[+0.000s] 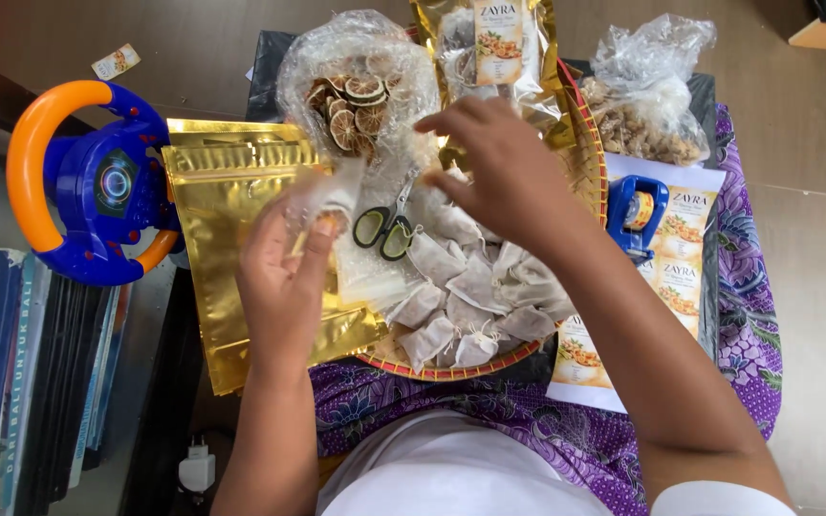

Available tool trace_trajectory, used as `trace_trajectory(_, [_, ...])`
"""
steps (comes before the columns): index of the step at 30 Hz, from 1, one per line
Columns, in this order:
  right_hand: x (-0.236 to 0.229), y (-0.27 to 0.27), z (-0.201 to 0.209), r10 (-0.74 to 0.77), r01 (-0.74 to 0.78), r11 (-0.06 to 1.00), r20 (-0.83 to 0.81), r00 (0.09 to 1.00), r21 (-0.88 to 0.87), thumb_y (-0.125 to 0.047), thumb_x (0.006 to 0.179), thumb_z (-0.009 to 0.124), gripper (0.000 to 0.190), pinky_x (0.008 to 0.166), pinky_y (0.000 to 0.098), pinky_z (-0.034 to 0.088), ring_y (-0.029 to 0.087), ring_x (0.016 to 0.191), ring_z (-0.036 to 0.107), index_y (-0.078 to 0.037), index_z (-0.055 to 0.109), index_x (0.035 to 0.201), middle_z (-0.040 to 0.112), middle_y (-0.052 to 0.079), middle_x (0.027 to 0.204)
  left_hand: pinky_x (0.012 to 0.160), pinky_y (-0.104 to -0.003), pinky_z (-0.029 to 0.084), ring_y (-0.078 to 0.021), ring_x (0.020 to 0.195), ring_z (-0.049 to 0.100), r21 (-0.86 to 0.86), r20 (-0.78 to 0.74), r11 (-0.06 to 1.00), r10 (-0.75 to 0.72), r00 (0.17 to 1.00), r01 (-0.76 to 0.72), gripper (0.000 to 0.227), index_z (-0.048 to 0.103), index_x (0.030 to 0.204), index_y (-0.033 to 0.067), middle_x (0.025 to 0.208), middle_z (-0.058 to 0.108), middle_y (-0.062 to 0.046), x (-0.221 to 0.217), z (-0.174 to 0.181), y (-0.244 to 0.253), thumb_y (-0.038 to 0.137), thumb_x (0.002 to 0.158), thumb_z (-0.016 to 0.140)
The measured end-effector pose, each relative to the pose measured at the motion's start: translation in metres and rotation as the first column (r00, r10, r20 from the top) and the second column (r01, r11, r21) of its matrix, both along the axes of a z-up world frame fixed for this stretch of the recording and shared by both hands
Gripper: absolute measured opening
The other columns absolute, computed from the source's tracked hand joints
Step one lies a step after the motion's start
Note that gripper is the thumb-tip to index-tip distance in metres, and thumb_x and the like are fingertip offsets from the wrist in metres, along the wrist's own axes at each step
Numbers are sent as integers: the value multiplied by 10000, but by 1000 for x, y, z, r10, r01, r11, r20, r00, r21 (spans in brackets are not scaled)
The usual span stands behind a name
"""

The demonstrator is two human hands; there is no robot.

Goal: The person places a dried citrus slice into a small transparent packet along with a tea bag and then seals the packet using tape.

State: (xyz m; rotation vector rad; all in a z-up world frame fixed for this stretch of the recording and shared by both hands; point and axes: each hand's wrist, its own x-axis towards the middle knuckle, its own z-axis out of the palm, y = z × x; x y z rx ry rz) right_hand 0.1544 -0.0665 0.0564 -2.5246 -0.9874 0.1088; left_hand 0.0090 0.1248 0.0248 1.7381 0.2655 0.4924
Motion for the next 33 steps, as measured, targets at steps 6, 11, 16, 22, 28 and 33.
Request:
trace_trajectory(6, [31,49,-61,332,-219,936,479,813,-277,-429,649,910,742,1088,467,415,269,1186,555,-196,616,1289,619,39,1215,1012,-539,480,-455,1197,622,416,-261,842,-251,932,343,257,716,1115,-1,1295,650,-263,-1,-11,-18,85,886,637])
trace_trajectory(11, [45,66,-92,334,-169,925,515,789,-340,-379,649,916,814,1026,523,459,255,1008,594,-310,570,1383,595,24,1064,982,-564,497,-487,1207,601,586,-270,724,-249,930,364,211,719,999,23,1346,640,-236,-1,-33,-24,149,836,676])
trace_trajectory(16, [48,61,-100,439,-354,896,412,799,-267,-193,833,774,422,897,472,549,252,888,625,-278,713,1241,639,46,931,855,-512,548,-412,1222,615,638,-249,694,-223,942,333,224,687,1000,101,1356,660,-136,-2,-51,-21,222,812,674])
trace_trajectory(22, [34,43,-92,492,-471,869,378,784,-153,-125,910,658,296,808,418,551,261,800,568,-234,735,1175,580,59,836,875,-490,538,-416,1224,617,577,-274,723,-267,924,380,195,704,995,130,1211,726,-140,-1,-45,-14,223,826,678])
trace_trajectory(28, [32,30,-78,520,-531,847,248,817,-25,-52,934,592,314,792,444,558,317,848,564,-183,705,1196,544,96,860,915,-486,524,-403,1267,596,558,-325,718,-273,906,416,205,714,1013,136,1253,714,-147,0,-40,-15,245,847,665])
trace_trajectory(33, [34,32,-71,221,-230,963,78,972,140,10,920,603,445,747,475,552,326,827,600,-211,688,1297,572,107,874,989,-541,485,-492,1321,521,474,-357,784,-245,902,400,228,721,1032,52,1438,570,-274,1,-30,-13,177,852,657])
